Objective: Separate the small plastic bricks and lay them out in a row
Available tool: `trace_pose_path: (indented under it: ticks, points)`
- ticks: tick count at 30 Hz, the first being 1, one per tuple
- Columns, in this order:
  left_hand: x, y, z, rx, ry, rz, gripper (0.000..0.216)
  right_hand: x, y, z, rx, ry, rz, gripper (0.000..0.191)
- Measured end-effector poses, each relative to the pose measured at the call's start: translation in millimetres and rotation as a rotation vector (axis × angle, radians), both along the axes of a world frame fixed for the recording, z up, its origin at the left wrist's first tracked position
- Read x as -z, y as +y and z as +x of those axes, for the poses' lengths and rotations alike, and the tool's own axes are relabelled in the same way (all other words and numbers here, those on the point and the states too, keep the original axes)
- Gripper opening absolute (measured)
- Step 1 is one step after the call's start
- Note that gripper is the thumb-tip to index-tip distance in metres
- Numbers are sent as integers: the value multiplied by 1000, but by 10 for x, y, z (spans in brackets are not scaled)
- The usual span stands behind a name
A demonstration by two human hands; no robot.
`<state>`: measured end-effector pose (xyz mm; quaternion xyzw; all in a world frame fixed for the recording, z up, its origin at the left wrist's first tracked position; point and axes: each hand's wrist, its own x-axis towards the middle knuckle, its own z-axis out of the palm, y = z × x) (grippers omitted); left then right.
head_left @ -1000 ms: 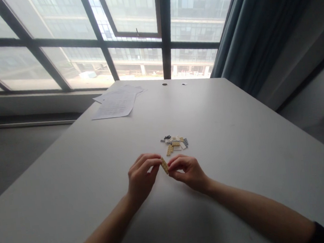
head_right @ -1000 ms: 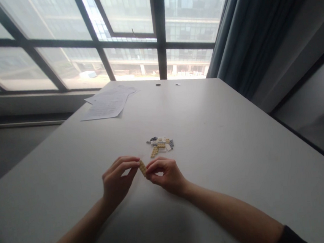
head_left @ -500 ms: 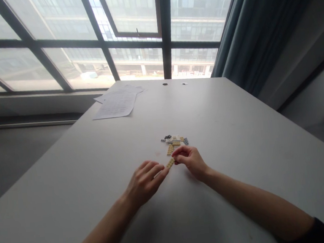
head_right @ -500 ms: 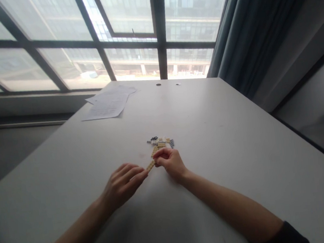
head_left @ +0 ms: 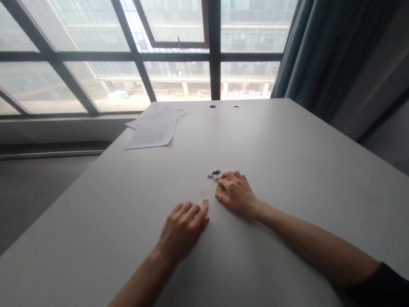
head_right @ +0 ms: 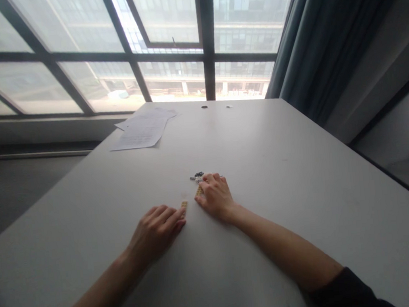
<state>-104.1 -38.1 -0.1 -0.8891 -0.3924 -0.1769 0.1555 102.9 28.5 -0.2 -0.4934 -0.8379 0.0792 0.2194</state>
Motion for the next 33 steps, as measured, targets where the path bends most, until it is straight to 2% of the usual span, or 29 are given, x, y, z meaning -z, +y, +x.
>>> trace_pose_path:
  ticks: [3, 6, 9, 11, 18, 22, 25, 29, 31, 33]
  points:
    - [30, 4, -89, -79, -96, -38, 27, 18, -3, -42, 4, -17, 10, 36]
    - [67, 44, -139, -100, -149, -132, 36, 22, 0, -26, -47, -13, 14, 33]
    - [109, 86, -144, -106, -150, -215, 42, 18, 18, 7, -97, -13, -16, 44]
    - [132, 101, -141, -114, -144, -244, 42, 14, 37, 21, -116, -21, -38, 48]
    - [162, 99, -151, -126, -186, -259, 37, 17, 57, 58, -169, -8, 1, 42]
    - [163, 100, -144, -135, -199, -269, 36, -15, -13, 120, -198, 166, 25, 43]
    - [171, 109, -148, -136, -204, -261, 38, -66, -91, 150, -211, 581, -180, 40]
    - [189, 125, -159, -143, -184, -262, 43, -124, -205, 174, -216, 1273, -778, 52]
    - [195, 130, -161, -144, -184, -255, 43, -139, -254, 189, -204, 1438, -992, 56]
    - [198, 133, -160, -139, -194, -244, 43, -145, -287, 203, -190, 1492, -1076, 56]
